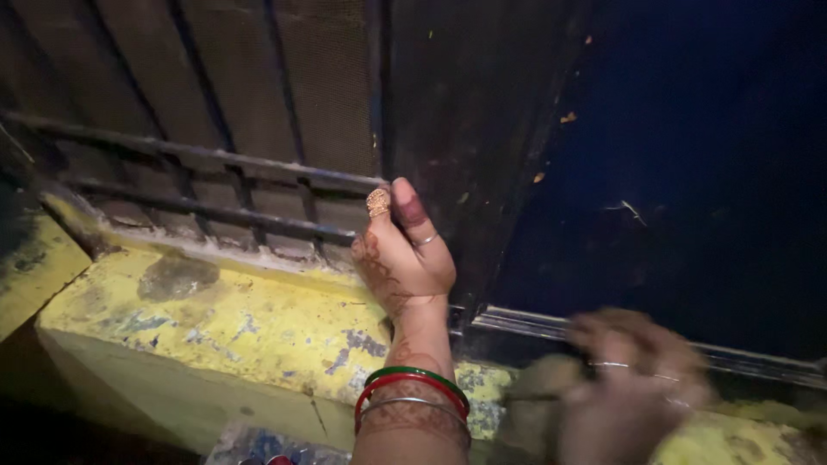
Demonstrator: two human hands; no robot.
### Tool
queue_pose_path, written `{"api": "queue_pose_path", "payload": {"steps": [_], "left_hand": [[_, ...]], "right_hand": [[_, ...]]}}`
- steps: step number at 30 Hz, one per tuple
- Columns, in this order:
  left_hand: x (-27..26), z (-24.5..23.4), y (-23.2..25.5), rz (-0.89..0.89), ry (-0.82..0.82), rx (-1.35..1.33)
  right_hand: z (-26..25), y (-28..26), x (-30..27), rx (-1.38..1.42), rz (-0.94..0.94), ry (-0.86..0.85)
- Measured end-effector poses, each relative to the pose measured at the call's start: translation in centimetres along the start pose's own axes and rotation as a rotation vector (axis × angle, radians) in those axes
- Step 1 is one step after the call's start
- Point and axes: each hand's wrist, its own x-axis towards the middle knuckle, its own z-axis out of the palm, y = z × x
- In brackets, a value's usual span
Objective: The person wipes the surface and edges of a dark blue door and its handle with a cloth while holding the door frame for support.
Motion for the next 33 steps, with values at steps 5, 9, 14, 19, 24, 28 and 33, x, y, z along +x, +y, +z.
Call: {"api": "queue_pose_path", "payload": {"steps": [5,9,14,19,24,28,33], "left_hand": [[0.5,-0.3,0.8,0.009,-0.025,-0.041],[0.6,0.0,0.7,-0.010,-0.024,-0.059],[0.5,-0.1,0.3,0.076,0.020,-0.020],[0.7,-0.5,0.4,-0.004,-0.033,-0.090],[0.3,-0.4,-0.3,0.029,-0.011,-0.029],[0.7,-0.2,0.3,0.023,-0.021,-0.066],[0.7,-0.4,0.3,0.035,-0.031,-0.039]], "right_hand": [[-2.5,-3.7,-0.3,0.236,-0.111,-0.162],[-2.9,-0.3,0.6,0.403,-0.008,0.052],[-1.9,-3.4,-1.1,0.253,-0.094,0.001],[-2.0,-2.4,-1.3,0.275,-0.128,0.068],[-1.4,-1.2,-2.2,0.198,-0.058,0.039],[-0.7,0.4,-3.0,0.597,-0.293,0.038],[2.8,8.0,-1.9,0.152,-0.076,0.143]]}}
